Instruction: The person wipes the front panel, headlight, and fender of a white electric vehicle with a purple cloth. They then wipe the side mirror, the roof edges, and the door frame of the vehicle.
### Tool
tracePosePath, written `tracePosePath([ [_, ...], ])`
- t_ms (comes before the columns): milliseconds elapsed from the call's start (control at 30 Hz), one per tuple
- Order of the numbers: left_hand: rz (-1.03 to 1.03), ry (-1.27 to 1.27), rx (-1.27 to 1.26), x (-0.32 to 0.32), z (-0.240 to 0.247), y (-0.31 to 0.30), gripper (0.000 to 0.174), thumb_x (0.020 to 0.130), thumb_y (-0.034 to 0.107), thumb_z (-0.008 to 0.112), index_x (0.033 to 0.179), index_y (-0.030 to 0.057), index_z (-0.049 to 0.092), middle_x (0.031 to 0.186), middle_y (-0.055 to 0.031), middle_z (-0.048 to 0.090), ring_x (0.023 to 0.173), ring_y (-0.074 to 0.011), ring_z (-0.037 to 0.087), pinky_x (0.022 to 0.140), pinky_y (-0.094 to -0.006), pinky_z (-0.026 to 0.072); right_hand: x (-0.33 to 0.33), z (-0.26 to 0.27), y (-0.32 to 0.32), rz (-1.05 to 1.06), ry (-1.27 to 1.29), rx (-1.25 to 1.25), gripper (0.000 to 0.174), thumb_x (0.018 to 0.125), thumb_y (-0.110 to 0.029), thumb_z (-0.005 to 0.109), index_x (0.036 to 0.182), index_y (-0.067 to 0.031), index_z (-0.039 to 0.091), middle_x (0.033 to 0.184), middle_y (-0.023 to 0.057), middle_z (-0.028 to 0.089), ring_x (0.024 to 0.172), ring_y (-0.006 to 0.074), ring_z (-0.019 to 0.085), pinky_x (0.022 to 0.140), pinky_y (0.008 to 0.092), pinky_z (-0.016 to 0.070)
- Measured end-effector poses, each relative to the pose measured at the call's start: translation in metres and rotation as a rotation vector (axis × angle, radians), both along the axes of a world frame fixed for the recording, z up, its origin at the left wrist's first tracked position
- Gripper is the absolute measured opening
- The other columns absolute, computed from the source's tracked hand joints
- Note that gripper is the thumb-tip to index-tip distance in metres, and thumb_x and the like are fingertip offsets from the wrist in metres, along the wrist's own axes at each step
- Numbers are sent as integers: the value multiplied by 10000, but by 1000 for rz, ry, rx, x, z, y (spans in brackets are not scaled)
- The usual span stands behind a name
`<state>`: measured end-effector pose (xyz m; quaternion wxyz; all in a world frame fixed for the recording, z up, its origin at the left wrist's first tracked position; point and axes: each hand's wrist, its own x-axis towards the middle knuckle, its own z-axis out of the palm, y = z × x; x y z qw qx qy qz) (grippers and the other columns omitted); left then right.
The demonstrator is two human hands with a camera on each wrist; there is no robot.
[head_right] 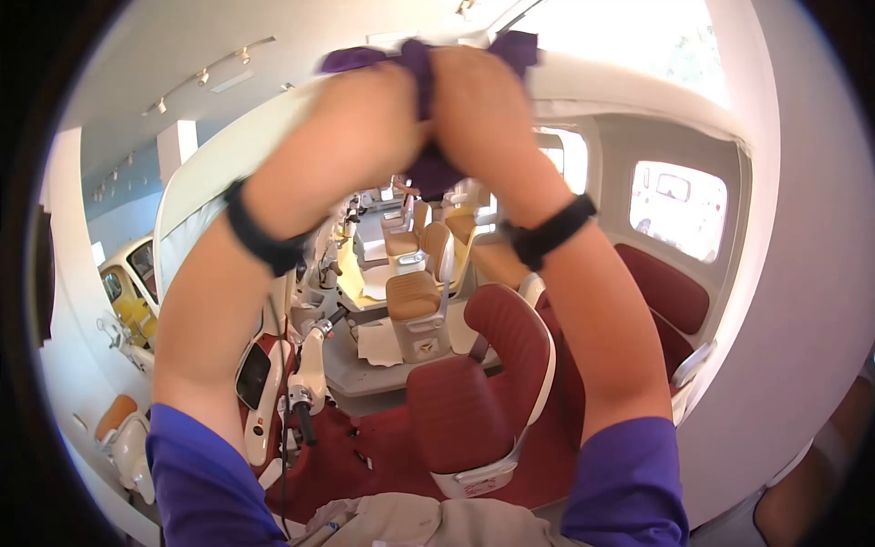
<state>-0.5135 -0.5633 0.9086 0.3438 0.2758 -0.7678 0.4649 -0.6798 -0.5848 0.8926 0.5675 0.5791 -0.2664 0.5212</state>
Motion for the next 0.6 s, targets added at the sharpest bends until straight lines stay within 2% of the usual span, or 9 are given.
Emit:
tracePosePath([
  [100,99,133,174,58,-3,12,503,885,356,649,1063,-108,567,956,-299,655,942,-447,635,821,-484,510,47,-3,3,119,75,8,272,795,-127,598,1062,-74,600,936,148,649,915,330,631,823,422,481],
  [167,154,232,209,92,-2,16,486,933,348,603,1108,-102,549,983,-319,640,976,-465,614,844,-496,491,68,-3,3,128,116,104,396,845,-111,584,1240,-76,569,1077,135,642,1039,309,599,943,420,446],
  [233,212,334,164,112,-5,13,508,961,402,567,1056,-96,565,909,-294,655,883,-462,633,804,-492,508,81,-2,9,57,162,108,396,827,-154,596,1222,-120,599,1034,127,637,1017,299,596,927,429,435],
  [267,233,322,123,115,-3,7,505,972,394,551,1074,-101,554,914,-298,652,888,-463,630,810,-494,506,89,-2,3,21,150,60,381,823,-169,597,1201,-131,616,1022,127,633,1008,300,595,915,432,433],
  [333,275,295,50,112,-8,-7,500,994,377,517,1108,-110,532,923,-306,644,896,-465,625,821,-496,501,98,-5,-2,-9,135,21,305,809,-175,606,1105,-125,662,995,130,634,986,299,598,903,436,429],
  [433,197,333,-68,89,-12,-18,508,1004,369,496,1150,-117,510,936,-309,637,907,-465,618,829,-497,496,85,-1,-11,91,153,17,254,800,-166,612,1041,-117,677,960,124,639,975,288,606,913,427,429],
  [467,173,320,-48,79,-9,-17,510,1003,369,497,1157,-117,510,935,-309,640,903,-466,621,823,-501,499,74,2,-12,124,166,3,221,794,-160,618,998,-109,685,948,127,646,960,285,616,912,419,438],
  [533,130,295,-7,55,-2,-14,514,1002,370,497,1170,-116,509,932,-309,644,895,-470,625,809,-508,503,44,6,-10,117,156,54,238,795,-152,613,1015,-107,691,961,124,654,966,289,623,910,414,451],
  [600,146,288,122,15,6,-4,506,1003,345,485,1204,-120,486,995,-344,624,965,-491,599,845,-513,483,9,12,-4,117,149,95,260,796,-143,607,1038,-107,696,978,119,662,977,295,630,908,411,463],
])
